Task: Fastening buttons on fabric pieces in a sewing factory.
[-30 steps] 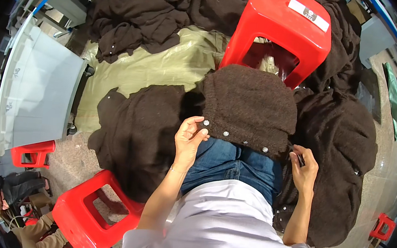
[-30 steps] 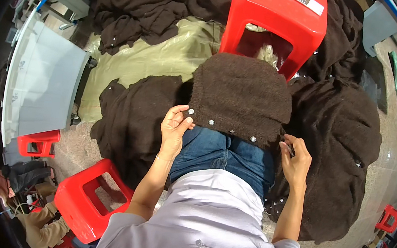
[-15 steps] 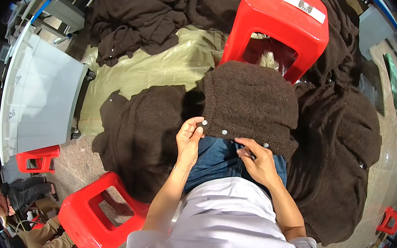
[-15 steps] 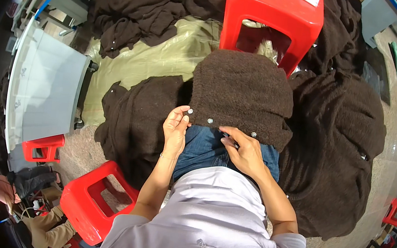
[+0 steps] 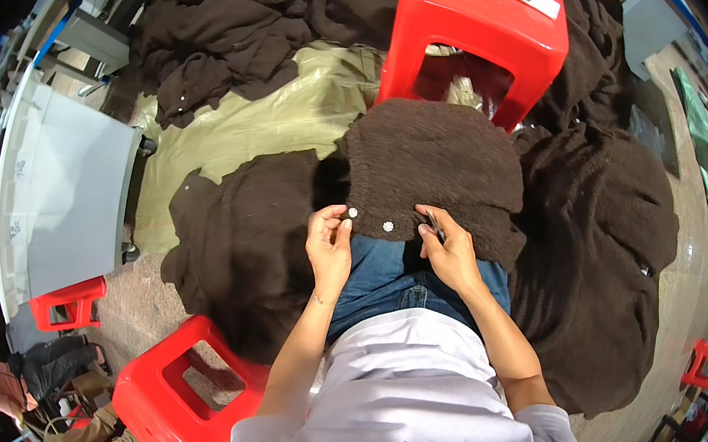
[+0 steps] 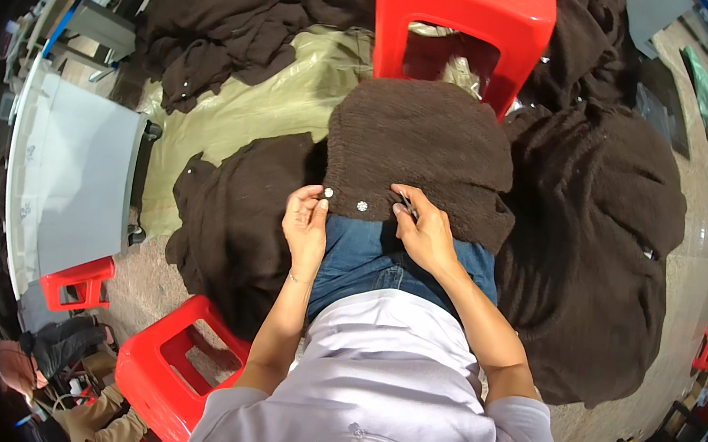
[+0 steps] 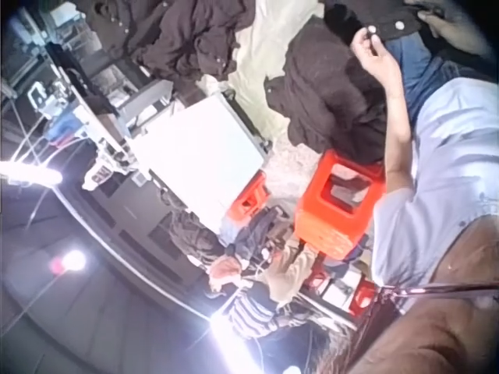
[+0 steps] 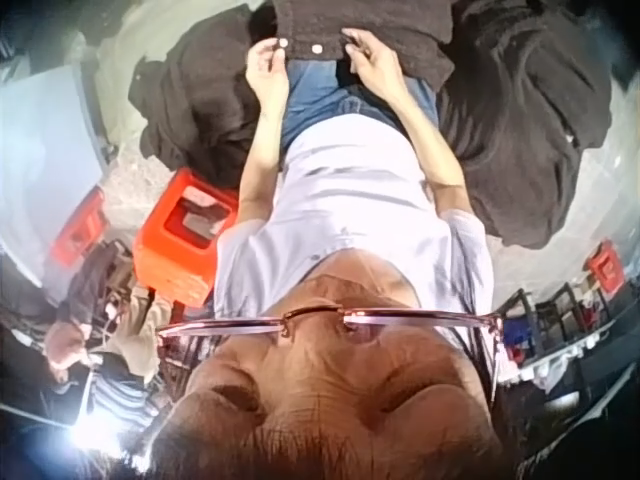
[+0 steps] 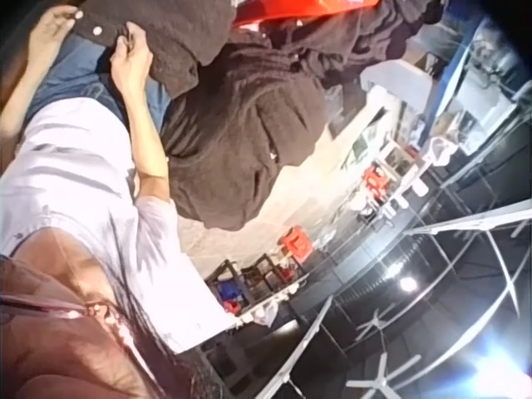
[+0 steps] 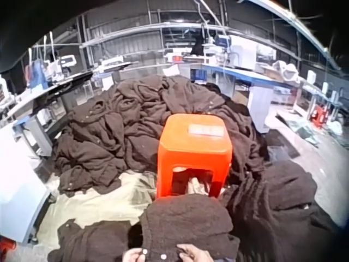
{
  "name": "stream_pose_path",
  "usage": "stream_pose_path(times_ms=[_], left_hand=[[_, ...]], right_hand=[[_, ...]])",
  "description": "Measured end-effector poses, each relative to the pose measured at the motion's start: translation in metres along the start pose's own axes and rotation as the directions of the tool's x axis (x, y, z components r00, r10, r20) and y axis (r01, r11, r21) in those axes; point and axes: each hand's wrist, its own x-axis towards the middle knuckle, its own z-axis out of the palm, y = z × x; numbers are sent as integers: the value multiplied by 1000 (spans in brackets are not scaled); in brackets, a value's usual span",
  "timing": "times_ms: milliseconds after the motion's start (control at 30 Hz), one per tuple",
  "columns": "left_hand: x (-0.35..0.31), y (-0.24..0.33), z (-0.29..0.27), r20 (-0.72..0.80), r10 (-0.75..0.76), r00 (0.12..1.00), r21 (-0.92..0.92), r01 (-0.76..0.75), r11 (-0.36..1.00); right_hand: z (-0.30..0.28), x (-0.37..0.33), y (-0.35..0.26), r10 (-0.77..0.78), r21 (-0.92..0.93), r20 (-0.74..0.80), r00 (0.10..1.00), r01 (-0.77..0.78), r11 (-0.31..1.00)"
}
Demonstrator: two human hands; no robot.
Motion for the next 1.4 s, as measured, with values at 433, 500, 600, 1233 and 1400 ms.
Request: stream_pose_path(times_ms=[433,500,600,1233,1400], left_hand=[[-26,36,35,194,410,891,512,-449,732],[-27,37,34,177,335,926,501,-377,779],[-26,40,33,167,252,953,491,-301,817],[-23,22,25,143,345,928,382,-373,845],[-23,9,16,140,254,957,155,-274,949]], right_hand=[[-10,-33,9,48,257,-38,998,-36,966],[-9,-34,12,45,254,-34,998,-35,967],[-10,-33,10,38,175,-39,999,-31,984],[-13,-16,10,-15,109,-122,992,29,994],[-18,-9,21,-90,-85,-234,968,72,994]])
